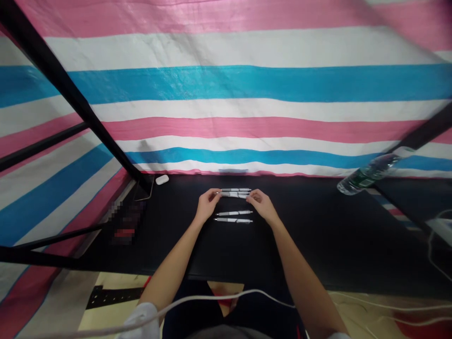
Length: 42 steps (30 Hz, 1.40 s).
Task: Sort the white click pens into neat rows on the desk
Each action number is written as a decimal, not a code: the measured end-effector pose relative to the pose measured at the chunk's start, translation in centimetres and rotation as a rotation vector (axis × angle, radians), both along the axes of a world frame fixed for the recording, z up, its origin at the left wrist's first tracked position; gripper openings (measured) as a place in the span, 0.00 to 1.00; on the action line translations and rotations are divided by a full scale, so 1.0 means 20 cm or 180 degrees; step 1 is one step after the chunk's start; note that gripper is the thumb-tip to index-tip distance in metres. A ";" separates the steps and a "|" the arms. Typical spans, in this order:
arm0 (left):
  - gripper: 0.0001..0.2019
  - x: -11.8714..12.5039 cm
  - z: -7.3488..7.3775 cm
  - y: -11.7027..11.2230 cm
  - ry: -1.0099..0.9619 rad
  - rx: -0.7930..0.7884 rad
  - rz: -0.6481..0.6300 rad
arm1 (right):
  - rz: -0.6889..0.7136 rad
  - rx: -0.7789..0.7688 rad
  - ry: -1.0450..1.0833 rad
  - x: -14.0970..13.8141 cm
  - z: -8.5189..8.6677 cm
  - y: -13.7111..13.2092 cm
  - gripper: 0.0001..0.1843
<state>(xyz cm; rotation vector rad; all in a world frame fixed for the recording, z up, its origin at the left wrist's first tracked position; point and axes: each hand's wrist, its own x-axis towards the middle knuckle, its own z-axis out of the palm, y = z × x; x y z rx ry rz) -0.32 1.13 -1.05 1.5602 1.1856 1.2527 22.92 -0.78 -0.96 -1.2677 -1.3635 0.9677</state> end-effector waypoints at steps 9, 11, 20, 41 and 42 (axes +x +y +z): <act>0.16 0.04 0.03 -0.03 -0.0447 -0.0282 -0.0246 | 0.0146 -0.0320 0.1213 -0.06 0.04 -0.02 0.21; 0.16 0.04 0.03 -0.03 -0.0314 -0.0213 -0.0229 | 0.0128 -0.0260 0.1189 -0.06 0.04 -0.02 0.20; 0.20 0.03 0.04 -0.03 -0.0379 -0.0123 -0.0225 | 0.0085 -0.0240 0.1184 -0.05 0.04 -0.01 0.20; 0.14 0.02 0.04 -0.03 0.0013 -0.0082 -0.0319 | -0.0013 -0.0284 0.1263 -0.06 0.04 -0.01 0.21; 0.15 0.02 0.04 -0.03 0.0053 -0.0121 -0.0282 | -0.0006 -0.0285 0.1267 -0.06 0.04 -0.01 0.21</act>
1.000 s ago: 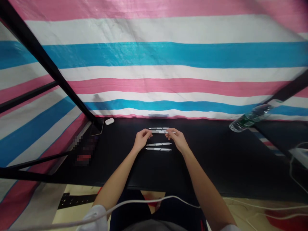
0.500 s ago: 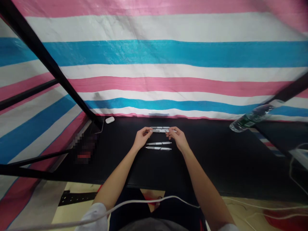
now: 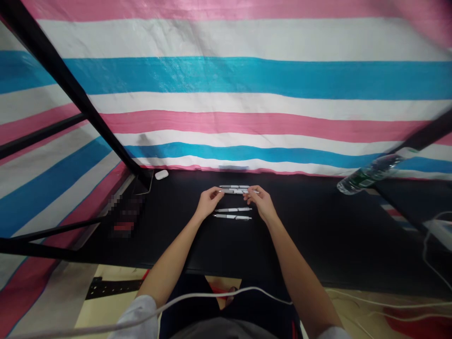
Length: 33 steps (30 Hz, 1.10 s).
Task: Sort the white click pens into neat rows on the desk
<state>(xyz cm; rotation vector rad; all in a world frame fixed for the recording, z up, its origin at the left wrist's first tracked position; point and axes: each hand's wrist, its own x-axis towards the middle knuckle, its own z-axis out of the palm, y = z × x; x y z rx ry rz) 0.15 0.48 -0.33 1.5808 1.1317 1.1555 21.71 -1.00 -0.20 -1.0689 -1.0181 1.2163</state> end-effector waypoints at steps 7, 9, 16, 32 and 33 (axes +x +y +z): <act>0.21 0.01 0.03 -0.02 -0.0297 -0.0015 -0.0150 | -0.0010 0.0022 -0.0033 0.00 0.00 0.00 0.21; 0.20 0.01 0.03 -0.02 -0.0301 0.0053 -0.0174 | -0.0010 0.0019 -0.0012 0.00 0.00 0.00 0.21; 0.14 0.00 0.01 0.00 -0.0077 0.0012 -0.0007 | -0.0028 0.0020 -0.0035 0.00 0.00 0.00 0.21; 0.20 0.01 0.02 -0.02 -0.0381 -0.0133 -0.0379 | 0.0018 0.0032 -0.0032 -0.01 0.00 0.00 0.21; 0.20 0.01 0.02 -0.02 -0.0397 -0.0139 -0.0391 | 0.0024 0.0033 -0.0033 -0.01 0.00 -0.01 0.21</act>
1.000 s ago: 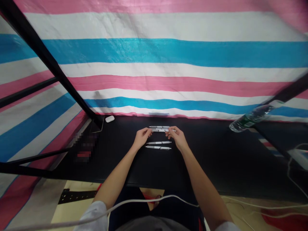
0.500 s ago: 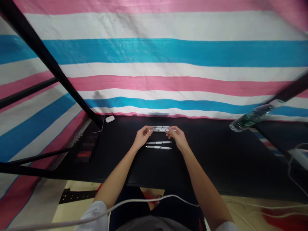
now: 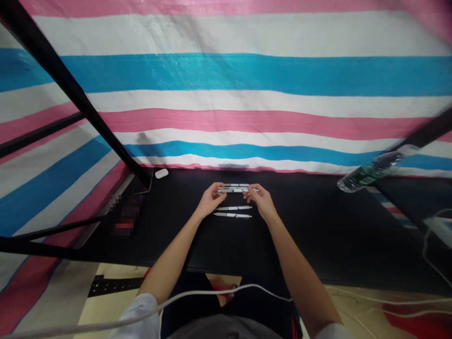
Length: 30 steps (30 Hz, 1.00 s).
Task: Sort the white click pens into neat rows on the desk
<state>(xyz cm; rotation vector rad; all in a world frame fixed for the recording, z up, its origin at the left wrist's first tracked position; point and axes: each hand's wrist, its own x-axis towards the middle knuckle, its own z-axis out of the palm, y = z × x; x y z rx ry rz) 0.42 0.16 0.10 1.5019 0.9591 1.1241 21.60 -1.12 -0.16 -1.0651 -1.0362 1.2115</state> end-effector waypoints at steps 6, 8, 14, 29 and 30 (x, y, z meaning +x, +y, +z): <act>0.14 0.00 0.01 0.01 0.0193 -0.0025 0.0254 | 0.0002 -0.0026 0.0079 0.00 0.01 0.00 0.20; 0.16 0.00 0.01 0.01 0.0188 -0.0012 0.0257 | 0.0001 -0.0016 0.0072 0.00 0.01 0.00 0.20; 0.16 0.00 0.01 0.00 0.0060 0.0060 0.0207 | -0.0005 0.0003 0.0099 0.00 0.00 0.00 0.20; 0.16 0.00 0.03 0.01 -0.0877 -0.0390 0.0110 | 0.0218 0.0451 -0.0725 -0.01 -0.02 -0.01 0.15; 0.16 0.00 0.02 0.01 -0.0949 -0.0431 0.0064 | 0.0194 0.0561 -0.0888 -0.02 -0.02 -0.02 0.15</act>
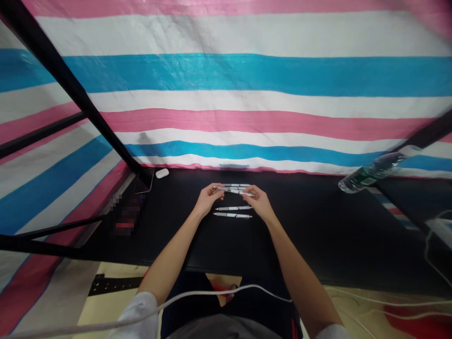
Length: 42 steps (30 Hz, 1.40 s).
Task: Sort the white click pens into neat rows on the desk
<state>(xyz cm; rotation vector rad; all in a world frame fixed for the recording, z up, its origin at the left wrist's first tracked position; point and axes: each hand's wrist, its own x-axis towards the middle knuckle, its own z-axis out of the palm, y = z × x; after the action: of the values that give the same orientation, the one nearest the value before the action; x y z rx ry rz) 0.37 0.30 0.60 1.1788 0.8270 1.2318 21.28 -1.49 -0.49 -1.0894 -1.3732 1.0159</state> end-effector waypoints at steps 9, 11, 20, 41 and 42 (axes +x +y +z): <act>0.15 0.01 -0.01 0.00 0.0374 0.0171 0.0135 | 0.0127 0.1300 -0.1558 -0.06 0.01 -0.05 0.16; 0.15 0.02 -0.01 -0.01 0.0507 0.0254 0.0229 | 0.0102 0.1417 -0.1649 -0.07 0.02 -0.06 0.15; 0.14 -0.01 0.00 0.01 0.0453 0.0465 0.0595 | -0.0059 0.1431 -0.1608 -0.06 0.01 -0.04 0.12; 0.07 -0.01 0.00 0.05 -0.0745 -0.0298 0.0842 | -0.0344 0.1191 -0.1425 -0.03 0.04 -0.04 0.12; 0.07 0.00 0.00 0.04 -0.0731 -0.0266 0.0734 | -0.0333 0.1194 -0.1428 -0.03 0.03 -0.04 0.12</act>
<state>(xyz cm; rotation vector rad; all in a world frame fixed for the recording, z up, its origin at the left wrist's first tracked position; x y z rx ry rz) 0.37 1.09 0.64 0.8727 0.8489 1.4757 20.69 -2.28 0.20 -1.1249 -1.7573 0.4197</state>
